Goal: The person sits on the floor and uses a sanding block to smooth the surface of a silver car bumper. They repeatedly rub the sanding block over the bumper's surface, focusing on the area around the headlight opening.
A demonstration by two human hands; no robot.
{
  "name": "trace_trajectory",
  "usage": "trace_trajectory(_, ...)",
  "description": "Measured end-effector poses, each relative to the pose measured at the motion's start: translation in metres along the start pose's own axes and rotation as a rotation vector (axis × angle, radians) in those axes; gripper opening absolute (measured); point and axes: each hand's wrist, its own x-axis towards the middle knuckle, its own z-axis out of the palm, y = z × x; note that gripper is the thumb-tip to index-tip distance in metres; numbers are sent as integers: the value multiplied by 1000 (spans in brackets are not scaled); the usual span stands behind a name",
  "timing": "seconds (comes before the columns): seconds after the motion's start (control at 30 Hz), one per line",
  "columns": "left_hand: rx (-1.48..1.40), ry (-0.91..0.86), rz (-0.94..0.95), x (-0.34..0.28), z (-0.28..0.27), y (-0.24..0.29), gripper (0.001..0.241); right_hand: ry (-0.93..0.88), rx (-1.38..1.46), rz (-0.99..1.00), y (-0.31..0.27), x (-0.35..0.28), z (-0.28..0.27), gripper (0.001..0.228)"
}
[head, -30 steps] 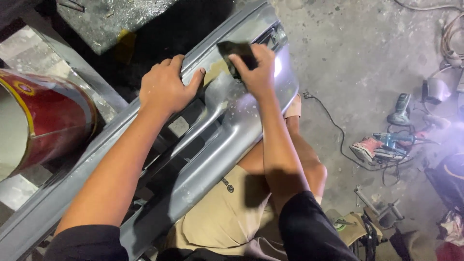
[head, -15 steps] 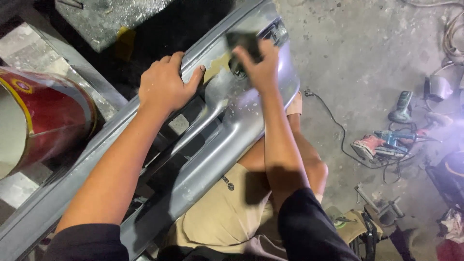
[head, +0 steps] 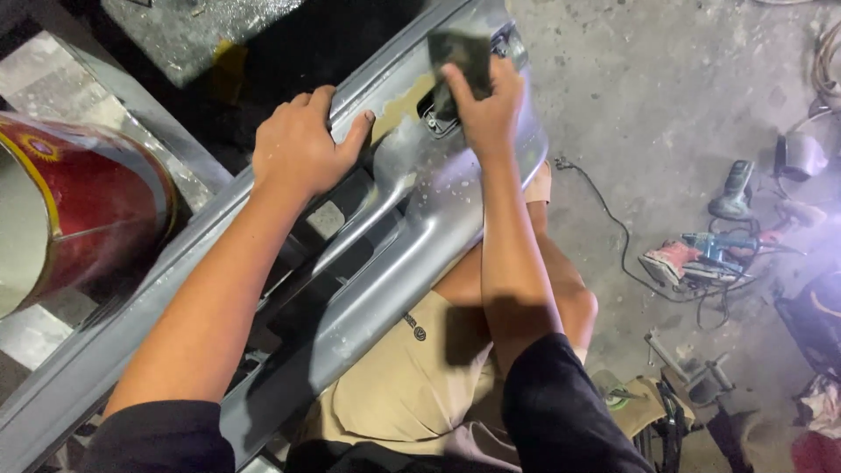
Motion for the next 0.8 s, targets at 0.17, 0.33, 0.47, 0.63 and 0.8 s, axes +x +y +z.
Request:
trace_trajectory(0.17, -6, -33, -31, 3, -2, 0, 77, 9, 63, -306, -14, -1, -1, 30)
trace_trajectory(0.33, -24, -8, -12, 0, -2, 1, 75, -32, -8, -182, -12, -10, 5, 28)
trace_trajectory(0.47, -12, 13, 2, 0, -1, 1, 74, 40, 92, -14, -2, -1, 4, 37)
trace_trajectory(0.63, -35, 60, 58, -1, 2, -3, 73, 1, 83, -14, -4, -5, 0, 38)
trace_trajectory(0.8, -219, 481, 401, -70, -48, -8, 44, 78, 71, -119, -4, 2, -4, 30)
